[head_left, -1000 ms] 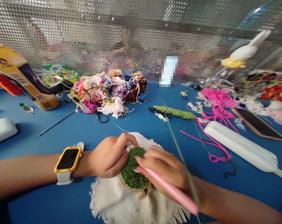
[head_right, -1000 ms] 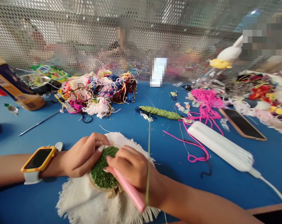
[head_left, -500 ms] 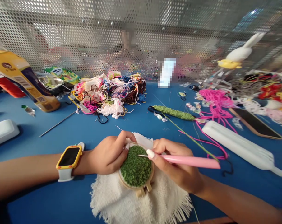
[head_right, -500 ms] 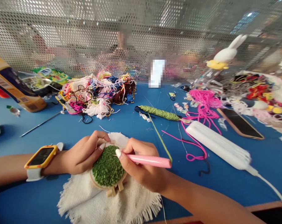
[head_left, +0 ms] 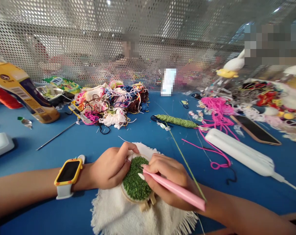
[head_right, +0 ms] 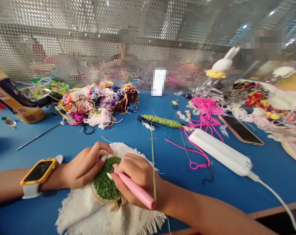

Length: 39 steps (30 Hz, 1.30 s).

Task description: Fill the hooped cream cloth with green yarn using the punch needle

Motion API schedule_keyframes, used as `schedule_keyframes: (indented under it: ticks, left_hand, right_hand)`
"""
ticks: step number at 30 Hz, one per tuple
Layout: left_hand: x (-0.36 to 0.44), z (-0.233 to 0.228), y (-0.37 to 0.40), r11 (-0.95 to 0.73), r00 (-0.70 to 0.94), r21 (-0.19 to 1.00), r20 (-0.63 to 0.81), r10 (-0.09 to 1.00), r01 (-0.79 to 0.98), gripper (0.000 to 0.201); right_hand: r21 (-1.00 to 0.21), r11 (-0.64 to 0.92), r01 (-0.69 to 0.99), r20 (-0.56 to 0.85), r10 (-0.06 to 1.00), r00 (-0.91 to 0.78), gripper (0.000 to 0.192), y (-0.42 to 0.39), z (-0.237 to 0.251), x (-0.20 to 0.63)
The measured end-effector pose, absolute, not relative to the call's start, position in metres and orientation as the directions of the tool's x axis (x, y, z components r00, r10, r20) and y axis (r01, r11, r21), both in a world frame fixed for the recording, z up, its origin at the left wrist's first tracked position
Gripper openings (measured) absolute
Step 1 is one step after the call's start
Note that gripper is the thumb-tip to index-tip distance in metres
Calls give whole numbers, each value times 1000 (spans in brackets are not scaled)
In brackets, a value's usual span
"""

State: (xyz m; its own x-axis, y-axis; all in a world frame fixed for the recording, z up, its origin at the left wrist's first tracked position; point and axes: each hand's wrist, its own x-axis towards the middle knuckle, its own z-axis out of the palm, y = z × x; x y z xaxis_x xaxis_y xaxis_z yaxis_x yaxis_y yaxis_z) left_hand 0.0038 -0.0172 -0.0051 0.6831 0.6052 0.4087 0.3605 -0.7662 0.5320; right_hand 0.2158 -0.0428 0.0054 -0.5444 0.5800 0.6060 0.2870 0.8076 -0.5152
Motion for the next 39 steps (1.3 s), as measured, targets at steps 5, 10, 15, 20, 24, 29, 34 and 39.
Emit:
schedule_keyframes:
  ticks: [5,10,15,20,24,29,34,39]
  left_hand:
    - [6,-5,-18,-827,722,483,458,519,288,23]
    - [2,-6,-18,-767,700,583,428,571,269,21]
    - [0,-10,-10,-516,639,825,272,719,229,21]
    - [4,-10,-5,-265,561,961,179,808,76,30]
    - [4,-7,-9,-367,587,930,275,762,39,28]
    - [3,-6,-11,-462,615,884,323,719,75,29]
    - [3,-10,-10,-410,624,908,273,732,83,29]
    - [4,-10,-10,-340,598,938,235,767,69,30]
  right_hand:
    - [-475,836,275,583,533,-613,10,-35,-8,210]
    - [-487,832,266,552,529,-645,6,-31,-8,211]
    - [-618,743,259,488,620,-614,14,-31,-2,216]
    - [-637,711,298,513,679,-524,8,-27,-7,216]
    - [-611,698,372,533,711,-458,10,-22,-8,216]
    - [-602,716,353,571,695,-436,12,-21,-5,216]
    - [-661,677,325,545,730,-413,9,-26,0,218]
    - [-791,523,319,400,835,-378,15,-27,0,222]
